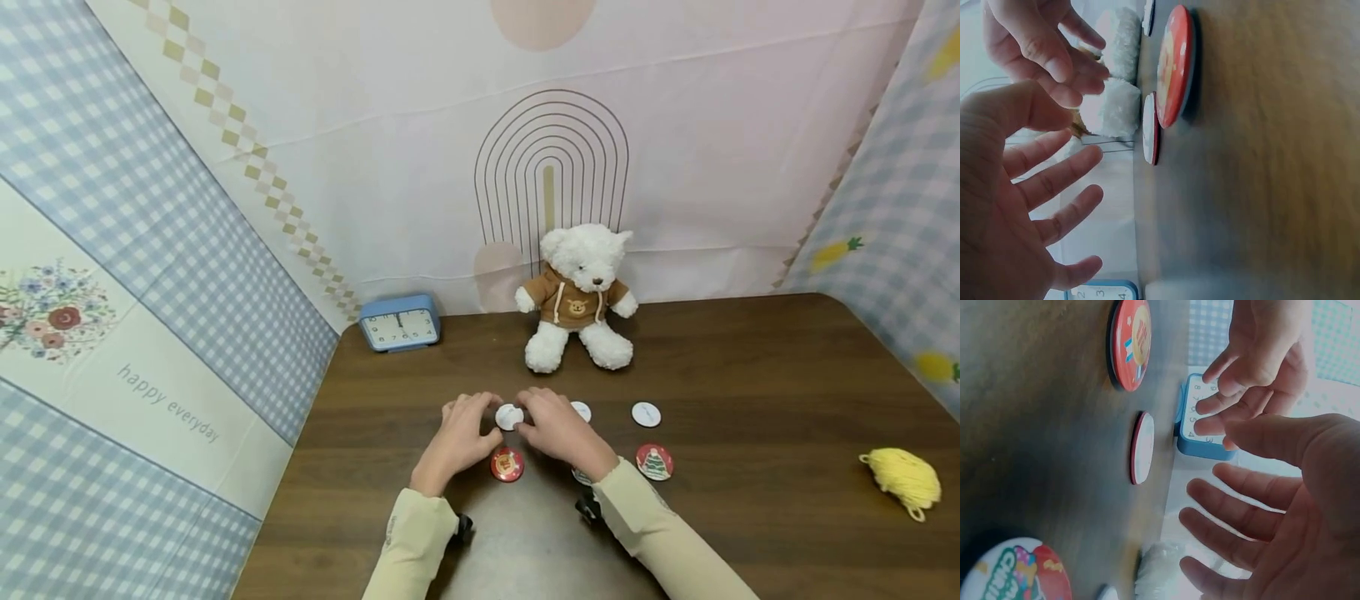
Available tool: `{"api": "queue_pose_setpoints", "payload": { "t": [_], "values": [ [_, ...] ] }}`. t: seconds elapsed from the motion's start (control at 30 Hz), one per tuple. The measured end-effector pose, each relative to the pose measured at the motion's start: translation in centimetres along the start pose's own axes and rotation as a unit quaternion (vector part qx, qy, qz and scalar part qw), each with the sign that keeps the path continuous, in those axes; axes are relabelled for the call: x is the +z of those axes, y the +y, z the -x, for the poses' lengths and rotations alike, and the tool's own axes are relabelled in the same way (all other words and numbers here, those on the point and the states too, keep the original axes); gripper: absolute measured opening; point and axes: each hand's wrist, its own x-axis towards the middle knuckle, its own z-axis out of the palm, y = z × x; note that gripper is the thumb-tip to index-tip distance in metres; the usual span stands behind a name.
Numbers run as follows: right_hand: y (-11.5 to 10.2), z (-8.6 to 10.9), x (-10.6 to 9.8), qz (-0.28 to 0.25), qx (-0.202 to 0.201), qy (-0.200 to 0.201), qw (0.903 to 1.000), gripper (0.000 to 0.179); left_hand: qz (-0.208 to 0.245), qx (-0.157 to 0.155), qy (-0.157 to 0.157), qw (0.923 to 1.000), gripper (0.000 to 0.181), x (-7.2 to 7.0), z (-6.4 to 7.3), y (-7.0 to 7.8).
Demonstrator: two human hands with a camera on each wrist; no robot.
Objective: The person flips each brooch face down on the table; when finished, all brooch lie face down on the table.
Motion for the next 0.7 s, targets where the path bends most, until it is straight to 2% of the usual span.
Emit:
{"api": "queue_pose_setpoints", "payload": {
  "t": [0.33,0.7],
  "values": [
    [-0.9,1.2,0.2,0.058,0.002,0.000,0.9983,0.025,-0.004,-0.006,-0.017,0.9998,0.049,0.3,1.4,-0.3],
    [-2.1,2.1,1.6,0.055,0.038,-0.026,0.9974,0.024,-0.035,-0.004,-0.048,0.9982,0.045,0.7,2.8,-0.2]
  ]
}}
